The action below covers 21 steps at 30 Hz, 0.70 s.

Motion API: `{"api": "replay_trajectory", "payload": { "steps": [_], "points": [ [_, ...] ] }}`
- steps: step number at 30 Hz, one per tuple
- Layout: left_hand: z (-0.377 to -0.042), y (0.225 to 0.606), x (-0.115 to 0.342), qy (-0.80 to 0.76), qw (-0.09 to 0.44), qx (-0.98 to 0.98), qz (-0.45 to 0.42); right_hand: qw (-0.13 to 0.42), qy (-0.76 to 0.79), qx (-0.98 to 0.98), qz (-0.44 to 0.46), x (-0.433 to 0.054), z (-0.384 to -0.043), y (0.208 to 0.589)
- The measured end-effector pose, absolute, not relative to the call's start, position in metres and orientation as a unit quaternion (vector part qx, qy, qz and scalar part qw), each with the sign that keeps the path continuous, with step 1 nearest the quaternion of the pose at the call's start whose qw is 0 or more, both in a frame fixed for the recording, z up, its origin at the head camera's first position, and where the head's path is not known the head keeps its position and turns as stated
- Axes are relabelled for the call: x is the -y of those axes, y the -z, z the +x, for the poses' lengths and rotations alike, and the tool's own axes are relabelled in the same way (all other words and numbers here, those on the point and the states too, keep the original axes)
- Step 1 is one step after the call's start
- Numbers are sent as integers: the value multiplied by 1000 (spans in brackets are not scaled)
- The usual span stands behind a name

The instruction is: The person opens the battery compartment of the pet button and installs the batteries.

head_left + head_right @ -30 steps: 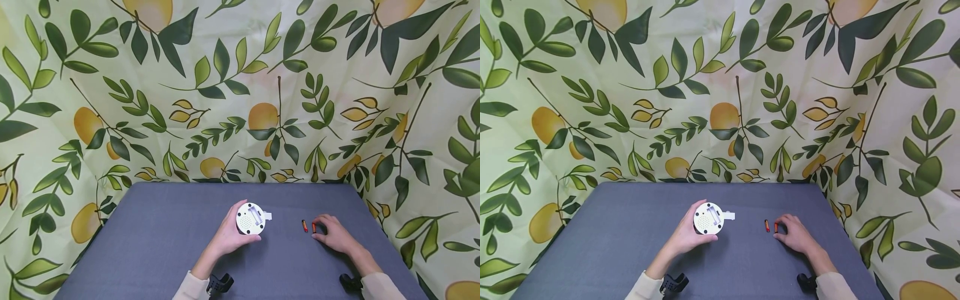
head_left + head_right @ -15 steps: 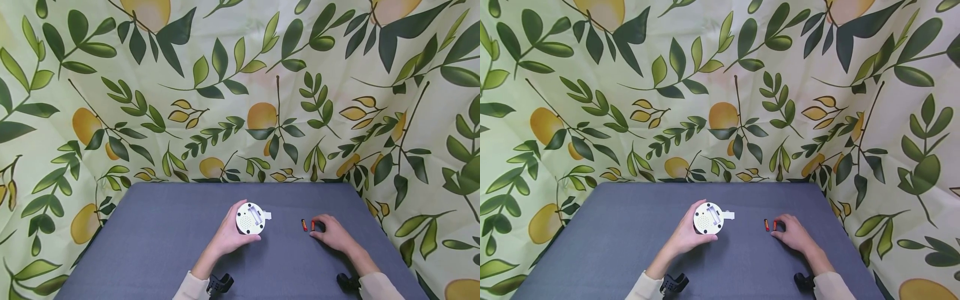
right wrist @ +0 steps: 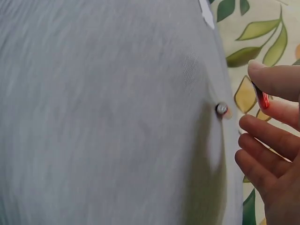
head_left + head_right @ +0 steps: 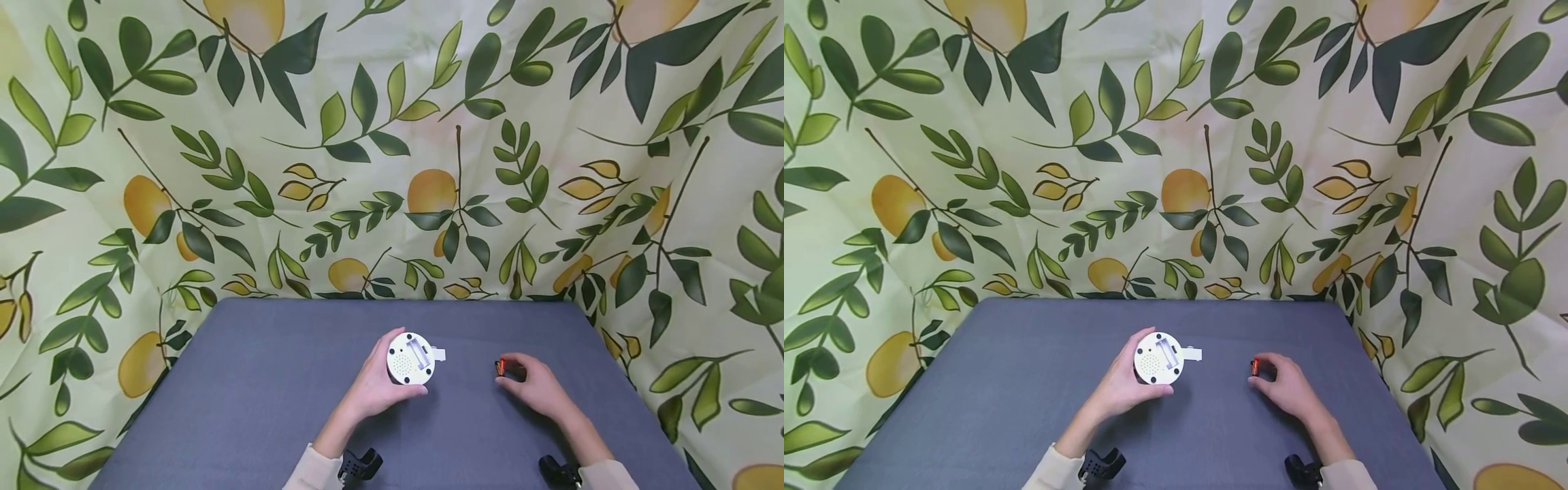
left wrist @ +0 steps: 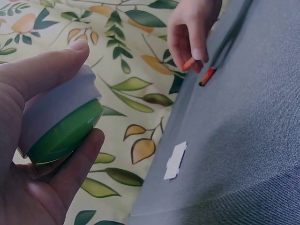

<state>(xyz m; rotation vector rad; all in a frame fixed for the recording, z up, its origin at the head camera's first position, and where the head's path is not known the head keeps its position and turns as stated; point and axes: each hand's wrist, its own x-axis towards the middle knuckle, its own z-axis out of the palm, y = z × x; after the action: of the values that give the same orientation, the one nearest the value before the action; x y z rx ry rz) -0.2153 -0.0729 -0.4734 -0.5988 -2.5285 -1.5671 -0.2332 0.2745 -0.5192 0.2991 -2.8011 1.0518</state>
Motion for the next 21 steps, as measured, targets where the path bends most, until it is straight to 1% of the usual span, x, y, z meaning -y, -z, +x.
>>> {"api": "replay_trajectory", "payload": {
  "steps": [5,13,21],
  "points": [
    [-215,474,72,514,52,833,-196,56,-375,921,88,-264,-233,514],
    [-214,473,72,516,47,833,-196,73,-414,903,89,-246,-229,506],
    [-214,473,72,518,44,831,-197,57,-437,892,97,-225,-227,498]
  ]
}}
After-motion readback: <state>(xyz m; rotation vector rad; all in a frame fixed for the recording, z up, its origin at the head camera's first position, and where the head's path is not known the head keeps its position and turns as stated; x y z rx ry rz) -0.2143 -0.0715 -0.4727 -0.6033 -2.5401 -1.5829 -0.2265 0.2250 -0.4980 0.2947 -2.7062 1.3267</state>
